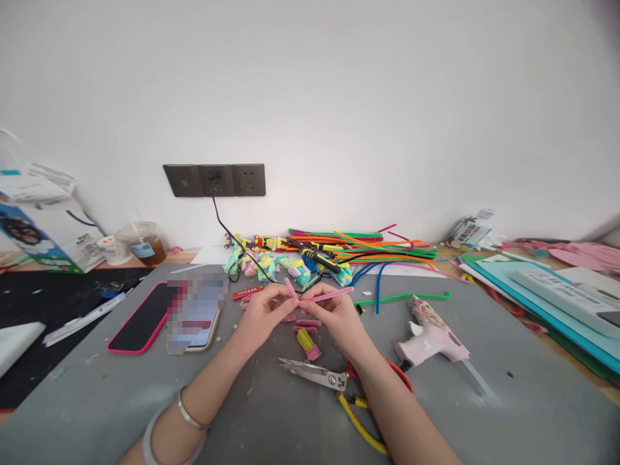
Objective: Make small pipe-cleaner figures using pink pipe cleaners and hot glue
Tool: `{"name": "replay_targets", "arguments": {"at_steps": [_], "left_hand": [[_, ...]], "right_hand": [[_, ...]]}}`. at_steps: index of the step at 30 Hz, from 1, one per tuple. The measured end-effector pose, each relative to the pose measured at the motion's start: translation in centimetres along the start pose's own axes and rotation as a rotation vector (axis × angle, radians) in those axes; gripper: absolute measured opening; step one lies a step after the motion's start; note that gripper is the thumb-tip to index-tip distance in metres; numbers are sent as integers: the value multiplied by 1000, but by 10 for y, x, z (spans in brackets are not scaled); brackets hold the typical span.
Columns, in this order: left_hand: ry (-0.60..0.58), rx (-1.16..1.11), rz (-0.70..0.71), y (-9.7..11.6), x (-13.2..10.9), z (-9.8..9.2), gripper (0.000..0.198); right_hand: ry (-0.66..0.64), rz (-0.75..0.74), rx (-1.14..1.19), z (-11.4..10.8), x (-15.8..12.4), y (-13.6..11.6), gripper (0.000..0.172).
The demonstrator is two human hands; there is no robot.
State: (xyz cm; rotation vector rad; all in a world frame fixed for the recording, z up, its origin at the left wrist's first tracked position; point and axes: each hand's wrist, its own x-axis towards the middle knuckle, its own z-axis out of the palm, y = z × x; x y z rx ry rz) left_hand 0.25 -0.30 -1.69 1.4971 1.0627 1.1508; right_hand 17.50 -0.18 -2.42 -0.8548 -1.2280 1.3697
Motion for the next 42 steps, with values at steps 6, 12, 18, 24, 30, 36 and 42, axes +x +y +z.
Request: {"name": "replay_targets", "arguments": {"at_steps": [6,12,18,24,30,36,42], "left_hand": [[-46,-122,-101,8,-3,2,35],[-149,41,-82,9,-4,-3,28],[-352,96,-75,17,-7,-10,25],[-496,182,-123,18,-10,-13,28],[-226,273,-2,14,-12,-5,22],[-126,406,62,10,-13,-3,25],[-77,334,65,9,-13,-6,22]], "right_hand": [[-57,2,35,1,-2,-1,29],[-69,5,0,0,-6,-5,30],[-206,97,122,-1,-8,-3,25],[-237,180,239,-1,-7,-4,29],[12,77,200,-2,-2,-3,35],[53,18,150,-4,1,-1,30],[50,6,146,-2,0,-1,31]]}}
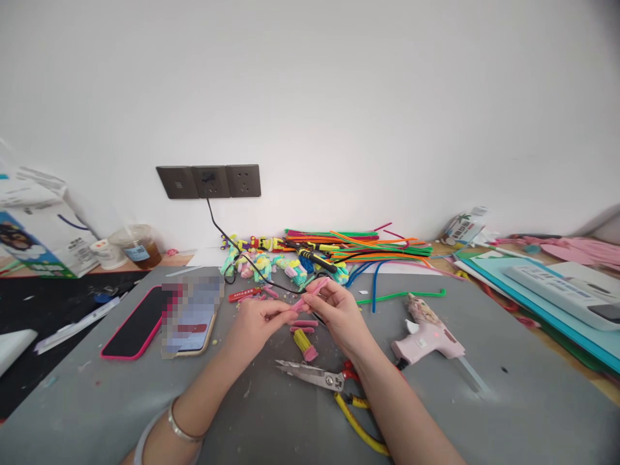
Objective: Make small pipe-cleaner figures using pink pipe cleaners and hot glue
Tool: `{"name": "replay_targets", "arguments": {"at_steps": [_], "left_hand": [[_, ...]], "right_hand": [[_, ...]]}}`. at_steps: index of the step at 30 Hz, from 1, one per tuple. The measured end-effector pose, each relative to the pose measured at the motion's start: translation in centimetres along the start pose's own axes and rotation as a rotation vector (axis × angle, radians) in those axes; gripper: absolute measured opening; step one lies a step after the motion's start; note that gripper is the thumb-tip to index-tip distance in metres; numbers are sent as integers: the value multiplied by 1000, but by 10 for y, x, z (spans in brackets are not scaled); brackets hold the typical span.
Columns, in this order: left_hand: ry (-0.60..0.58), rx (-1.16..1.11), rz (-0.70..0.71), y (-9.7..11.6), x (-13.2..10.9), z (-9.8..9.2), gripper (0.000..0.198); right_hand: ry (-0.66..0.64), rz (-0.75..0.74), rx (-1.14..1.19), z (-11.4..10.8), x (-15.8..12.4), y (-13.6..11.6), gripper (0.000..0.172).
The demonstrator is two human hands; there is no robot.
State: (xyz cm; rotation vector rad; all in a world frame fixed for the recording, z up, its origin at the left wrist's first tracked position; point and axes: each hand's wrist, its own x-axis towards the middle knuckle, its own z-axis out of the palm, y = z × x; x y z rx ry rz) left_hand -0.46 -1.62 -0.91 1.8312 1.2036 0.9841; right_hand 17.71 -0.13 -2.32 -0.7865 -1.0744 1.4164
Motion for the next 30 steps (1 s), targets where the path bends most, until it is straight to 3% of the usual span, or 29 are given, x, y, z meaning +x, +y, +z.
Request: {"name": "replay_targets", "arguments": {"at_steps": [4,8,11,14,20,25,30], "left_hand": [[18,-98,-46,3,0,1,23],[78,-527,-198,7,3,6,22],[119,-820,-289,8,5,10,28],[151,-968,-334,7,6,15,30],[171,-1018,-347,4,3,24,28],[231,-966,-336,2,4,20,30],[221,-837,-305,3,4,14,30]], "right_hand": [[29,-47,-22,0,0,3,28],[88,-200,-96,1,-3,2,23],[47,-329,-199,6,-6,-3,21],[1,-409,-290,11,-10,-9,21],[-24,-456,-365,13,-11,-6,22],[-94,-374,-368,10,-9,-2,8],[-96,-294,-336,7,-8,-3,16]]}}
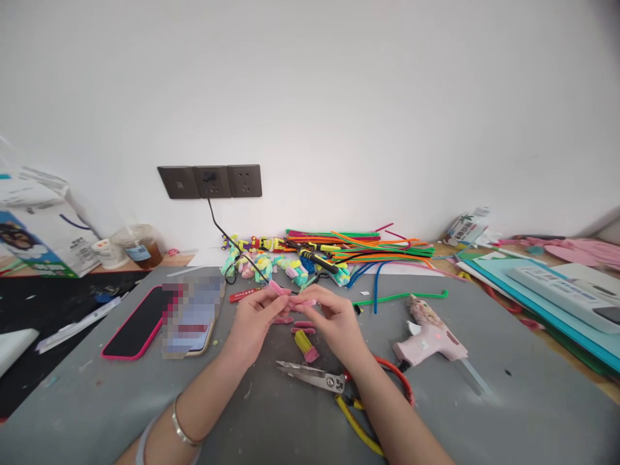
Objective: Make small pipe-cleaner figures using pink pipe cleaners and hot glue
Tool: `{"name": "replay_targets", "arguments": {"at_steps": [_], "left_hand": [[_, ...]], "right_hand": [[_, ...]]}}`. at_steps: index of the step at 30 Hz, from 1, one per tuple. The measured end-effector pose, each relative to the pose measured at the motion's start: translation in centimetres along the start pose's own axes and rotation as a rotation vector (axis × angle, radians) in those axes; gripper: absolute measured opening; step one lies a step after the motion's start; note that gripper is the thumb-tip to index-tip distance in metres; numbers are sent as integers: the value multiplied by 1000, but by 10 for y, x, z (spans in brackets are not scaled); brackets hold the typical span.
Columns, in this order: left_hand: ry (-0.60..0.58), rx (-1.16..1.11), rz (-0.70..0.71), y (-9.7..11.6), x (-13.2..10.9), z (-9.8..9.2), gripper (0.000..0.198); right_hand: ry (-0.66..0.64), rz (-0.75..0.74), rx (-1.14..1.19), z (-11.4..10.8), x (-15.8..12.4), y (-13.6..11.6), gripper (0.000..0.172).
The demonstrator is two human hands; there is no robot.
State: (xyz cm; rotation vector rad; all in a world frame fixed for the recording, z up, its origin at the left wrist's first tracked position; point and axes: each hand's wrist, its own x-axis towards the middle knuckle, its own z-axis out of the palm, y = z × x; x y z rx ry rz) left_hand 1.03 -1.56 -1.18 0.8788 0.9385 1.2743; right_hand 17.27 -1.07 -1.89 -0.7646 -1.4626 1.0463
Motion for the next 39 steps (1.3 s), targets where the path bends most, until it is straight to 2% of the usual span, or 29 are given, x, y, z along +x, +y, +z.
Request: {"name": "replay_targets", "arguments": {"at_steps": [5,8,16,22,26,33,39], "left_hand": [[-124,237,35,6,-2,-2,24],[-179,258,34,9,-3,-2,23],[-213,275,33,12,-3,-1,27],[-342,450,-80,22,-3,-8,20],[-400,523,-143,29,-1,-17,18],[-311,513,75,27,3,-22,12],[-240,717,283,22,2,-19,11]], "right_hand": [[42,70,112,-4,2,4,23],[-14,114,175,-6,2,5,24],[-116,228,362,-8,2,4,24],[-234,323,448,-10,-1,5,42],[-255,367,387,-7,-1,3,23],[-88,359,312,-2,0,4,25],[-4,351,268,1,0,1,27]]}}
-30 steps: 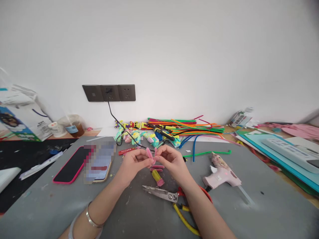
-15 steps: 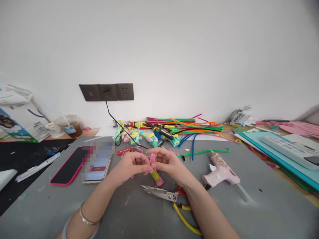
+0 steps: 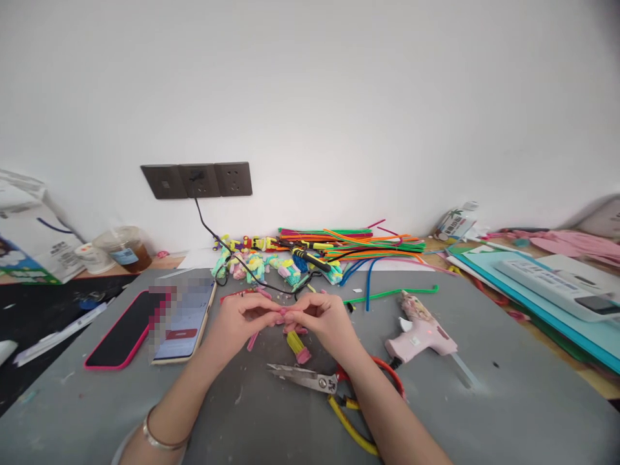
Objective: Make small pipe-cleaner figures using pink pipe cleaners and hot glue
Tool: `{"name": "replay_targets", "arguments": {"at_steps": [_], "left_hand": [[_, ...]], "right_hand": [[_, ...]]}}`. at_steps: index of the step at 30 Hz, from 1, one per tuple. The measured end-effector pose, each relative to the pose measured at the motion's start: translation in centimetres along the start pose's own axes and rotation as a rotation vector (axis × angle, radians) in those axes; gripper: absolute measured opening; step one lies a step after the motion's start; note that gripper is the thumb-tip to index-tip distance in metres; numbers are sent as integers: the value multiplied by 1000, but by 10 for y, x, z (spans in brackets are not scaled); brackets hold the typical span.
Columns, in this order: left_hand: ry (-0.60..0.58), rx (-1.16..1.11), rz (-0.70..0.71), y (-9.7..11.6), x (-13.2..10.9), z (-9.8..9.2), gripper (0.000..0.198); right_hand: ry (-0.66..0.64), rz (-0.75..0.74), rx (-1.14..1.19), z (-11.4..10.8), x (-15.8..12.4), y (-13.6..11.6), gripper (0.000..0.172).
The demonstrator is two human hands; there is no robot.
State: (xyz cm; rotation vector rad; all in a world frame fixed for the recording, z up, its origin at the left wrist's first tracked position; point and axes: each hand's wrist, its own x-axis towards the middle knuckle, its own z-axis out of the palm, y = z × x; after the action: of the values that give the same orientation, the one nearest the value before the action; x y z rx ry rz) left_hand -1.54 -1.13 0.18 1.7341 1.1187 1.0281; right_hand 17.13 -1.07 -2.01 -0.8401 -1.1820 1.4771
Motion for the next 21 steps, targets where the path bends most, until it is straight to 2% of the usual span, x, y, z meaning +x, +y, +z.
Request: {"name": "replay_targets", "arguments": {"at_steps": [3,5,7,10,12,14,16,19,21], "left_hand": [[30,108,59,0,-1,1,14],[98,166,83,-1,0,0,16],[219,185,74,-4,2,-6,18],[387,89,9,-11,8,-19,27],[434,11,-35,-15,12,-29,33],[447,-20,-60,-16,14,-37,38],[441,-32,-73,-15,13,-42,38],[417,-53,-104,-11,12,-44,37],[412,-88,-125,-10,11,-44,39]], "right_hand": [[10,-29,-31,1,1,0,25],[87,-115,-72,-1,2,-2,24],[266,-249,-85,-9,3,-8,26],[559,-428,-16,-27,3,-23,27],[627,-458,-33,-42,1,-36,26],[573,-405,-205,-55,0,-46,26],[435,-294,-507,-64,0,-52,25],[212,-67,-1049,-69,7,-48,14],[149,40,-1273,-67,14,-41,12]]}}
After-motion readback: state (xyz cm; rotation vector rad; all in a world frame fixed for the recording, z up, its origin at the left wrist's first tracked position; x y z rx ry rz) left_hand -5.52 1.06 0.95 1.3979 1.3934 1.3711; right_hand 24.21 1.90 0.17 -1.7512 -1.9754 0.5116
